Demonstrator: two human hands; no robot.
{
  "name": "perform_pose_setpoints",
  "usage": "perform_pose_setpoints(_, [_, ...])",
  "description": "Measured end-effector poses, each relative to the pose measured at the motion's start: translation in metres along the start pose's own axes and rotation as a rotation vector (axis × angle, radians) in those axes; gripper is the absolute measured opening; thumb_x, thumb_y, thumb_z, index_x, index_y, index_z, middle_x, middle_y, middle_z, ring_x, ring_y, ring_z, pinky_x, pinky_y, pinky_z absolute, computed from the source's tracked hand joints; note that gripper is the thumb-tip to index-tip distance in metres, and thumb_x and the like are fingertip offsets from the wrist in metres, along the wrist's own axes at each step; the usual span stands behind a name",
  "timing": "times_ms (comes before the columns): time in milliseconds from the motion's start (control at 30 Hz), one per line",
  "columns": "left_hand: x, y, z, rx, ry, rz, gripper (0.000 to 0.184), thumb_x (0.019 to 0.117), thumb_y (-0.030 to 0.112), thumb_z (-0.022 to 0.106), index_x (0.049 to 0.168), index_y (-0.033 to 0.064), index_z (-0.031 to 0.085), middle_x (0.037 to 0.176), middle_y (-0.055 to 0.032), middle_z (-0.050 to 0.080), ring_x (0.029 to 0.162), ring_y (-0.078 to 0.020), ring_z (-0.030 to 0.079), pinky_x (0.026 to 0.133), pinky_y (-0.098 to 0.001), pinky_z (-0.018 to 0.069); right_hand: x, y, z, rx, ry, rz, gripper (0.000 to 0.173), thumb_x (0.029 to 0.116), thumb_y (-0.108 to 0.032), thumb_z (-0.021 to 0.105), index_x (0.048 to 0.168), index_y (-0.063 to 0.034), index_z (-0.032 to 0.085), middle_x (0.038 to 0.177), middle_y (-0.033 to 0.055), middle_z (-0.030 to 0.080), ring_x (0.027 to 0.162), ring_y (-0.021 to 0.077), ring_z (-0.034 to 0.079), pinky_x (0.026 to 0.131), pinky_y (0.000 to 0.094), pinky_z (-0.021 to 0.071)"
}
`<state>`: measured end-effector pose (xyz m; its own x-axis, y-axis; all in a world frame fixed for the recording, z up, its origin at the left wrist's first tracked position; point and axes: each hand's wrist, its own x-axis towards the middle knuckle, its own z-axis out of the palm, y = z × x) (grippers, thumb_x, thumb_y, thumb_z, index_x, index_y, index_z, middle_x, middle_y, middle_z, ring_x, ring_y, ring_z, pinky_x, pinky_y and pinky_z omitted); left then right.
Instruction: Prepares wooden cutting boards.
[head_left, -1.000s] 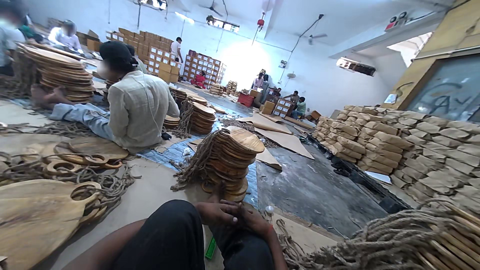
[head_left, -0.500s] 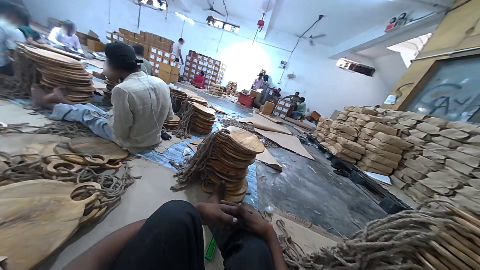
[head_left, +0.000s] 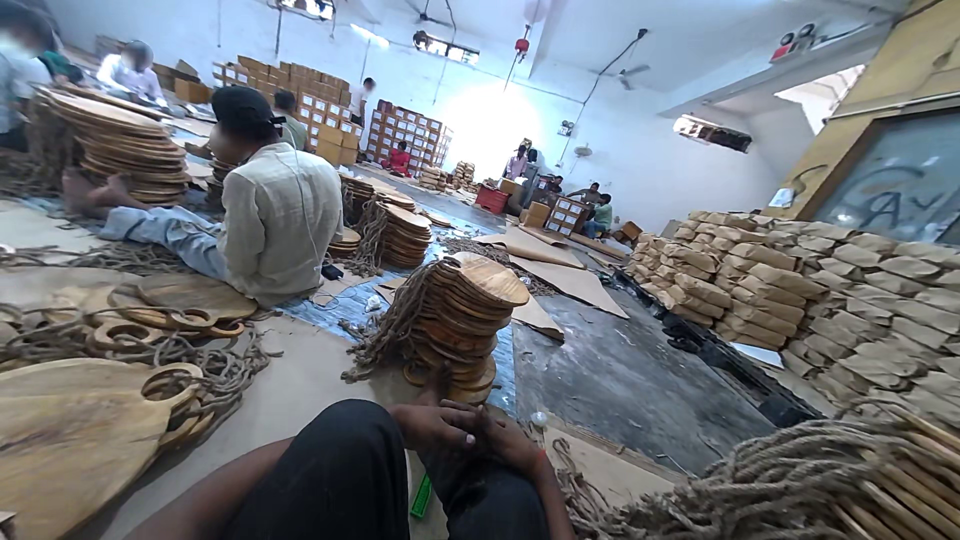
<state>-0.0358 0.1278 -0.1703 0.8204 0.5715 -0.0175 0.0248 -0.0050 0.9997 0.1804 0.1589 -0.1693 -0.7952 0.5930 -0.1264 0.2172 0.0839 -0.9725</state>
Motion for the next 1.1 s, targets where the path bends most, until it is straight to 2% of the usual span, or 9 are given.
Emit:
perform_pose_setpoints(167, [-0.0005,0.0023,0.0015,0.04,0.031,-0.022,0.048,0.1039,0.023,0.047,0.149,0.0086,0.044,0.134,-0.0083,0.058,0.117,-0.0156,0.059,0.102,-0.0417,0.0486,-0.0032,-0.0066,0.0037,-0.031,0.037,0.001,0.055,0.108,-0.047,0.027,0.135,-0.0101,0.058,0.112,-0.0059,0.071,0.101,0.0009,0.066,0.091,0.023,0.0545])
perform_pose_setpoints(300, [-0.0001,0.0012,0.0007,0.031,0.018,-0.013,0.047,0.1044,0.023,0.047,0.149,0.0095,0.045,0.132,-0.0072,0.059,0.115,-0.015,0.059,0.101,-0.0412,0.0493,-0.0021,-0.0032,0.0017,-0.018,0.02,-0.009,0.059,0.1075,-0.049,0.028,0.138,-0.0084,0.057,0.119,-0.0031,0.071,0.107,0.0039,0.066,0.096,0.0261,0.0543])
perform_pose_setpoints(500, [0.0,0.0016,0.0008,0.006,0.003,-0.001,0.043,0.1043,0.022,0.047,0.146,0.0102,0.047,0.128,-0.0047,0.061,0.112,-0.0132,0.06,0.1,-0.0392,0.0503,-0.0022,-0.0038,0.0021,-0.015,0.019,-0.017,0.058,0.1068,-0.051,0.029,0.136,-0.0095,0.058,0.115,-0.0045,0.072,0.104,0.0029,0.067,0.094,0.025,0.055])
perform_pose_setpoints(667, [0.001,-0.0006,-0.0014,0.001,-0.015,0.011,0.042,0.1049,0.023,0.046,0.145,0.0109,0.048,0.128,-0.0043,0.061,0.113,-0.0132,0.06,0.1,-0.0393,0.0498,-0.0019,-0.0037,0.0016,0.013,-0.006,-0.015,0.061,0.1062,-0.053,0.03,0.139,-0.0089,0.057,0.119,-0.003,0.071,0.108,0.0053,0.067,0.097,0.0271,0.0544])
perform_pose_setpoints(800, [0.0005,0.0012,0.0,-0.013,-0.019,0.013,0.043,0.1044,0.022,0.047,0.146,0.0103,0.048,0.129,-0.004,0.061,0.114,-0.0137,0.061,0.101,-0.0402,0.0498,-0.0026,-0.0026,0.001,-0.006,0.044,0.02,0.056,0.1079,-0.048,0.028,0.134,-0.009,0.06,0.112,-0.0046,0.072,0.101,0.0024,0.067,0.093,0.0244,0.0549])
perform_pose_setpoints(933, [0.0007,-0.0004,-0.0009,-0.023,-0.025,0.023,0.042,0.1049,0.022,0.046,0.145,0.0108,0.048,0.128,-0.0034,0.061,0.113,-0.0127,0.06,0.1,-0.0385,0.05,-0.0013,-0.0011,0.0009,0.034,0.012,0.012,0.058,0.107,-0.051,0.029,0.134,-0.0091,0.059,0.114,-0.0031,0.072,0.104,0.0053,0.068,0.095,0.0272,0.0549])
perform_pose_setpoints(1100, [-0.0017,0.0045,0.0027,0.011,0.023,-0.021,0.045,0.1045,0.022,0.046,0.147,0.0084,0.046,0.13,-0.0057,0.059,0.113,-0.0131,0.06,0.101,-0.0388,0.0491,-0.0028,-0.0047,0.0024,-0.021,0.051,0.038,0.057,0.1095,-0.044,0.023,0.135,-0.0073,0.058,0.114,-0.0022,0.072,0.103,0.0042,0.067,0.094,0.0266,0.0546])
